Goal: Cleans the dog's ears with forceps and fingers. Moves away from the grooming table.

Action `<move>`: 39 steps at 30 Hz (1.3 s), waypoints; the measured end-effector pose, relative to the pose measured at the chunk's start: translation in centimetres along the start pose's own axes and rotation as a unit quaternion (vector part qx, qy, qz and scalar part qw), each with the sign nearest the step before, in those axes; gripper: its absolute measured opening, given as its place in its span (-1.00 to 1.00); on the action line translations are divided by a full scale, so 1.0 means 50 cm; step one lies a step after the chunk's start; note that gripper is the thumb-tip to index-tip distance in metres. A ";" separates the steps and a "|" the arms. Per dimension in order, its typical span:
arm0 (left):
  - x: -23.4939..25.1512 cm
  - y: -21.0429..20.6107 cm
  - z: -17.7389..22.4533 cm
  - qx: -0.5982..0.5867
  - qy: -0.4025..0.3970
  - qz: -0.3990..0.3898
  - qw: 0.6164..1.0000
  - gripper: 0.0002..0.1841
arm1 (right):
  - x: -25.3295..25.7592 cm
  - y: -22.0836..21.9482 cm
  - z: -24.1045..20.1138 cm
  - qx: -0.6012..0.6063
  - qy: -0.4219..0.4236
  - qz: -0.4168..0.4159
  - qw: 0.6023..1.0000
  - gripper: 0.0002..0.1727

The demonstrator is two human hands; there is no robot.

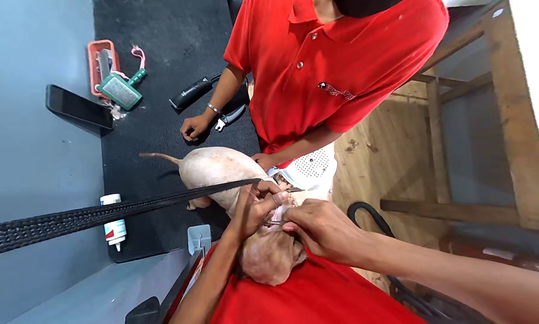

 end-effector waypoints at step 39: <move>-0.024 0.013 0.013 -0.070 -0.071 0.069 0.993 -0.78 | -0.013 0.004 -0.013 0.141 -0.234 0.194 0.942 -0.46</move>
Point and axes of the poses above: each hand's wrist, its own x-axis towards the middle knuckle, its own y-axis out of the back of the hand, z = x × y, the point moved 9 cm from there along x, towards the middle knuckle
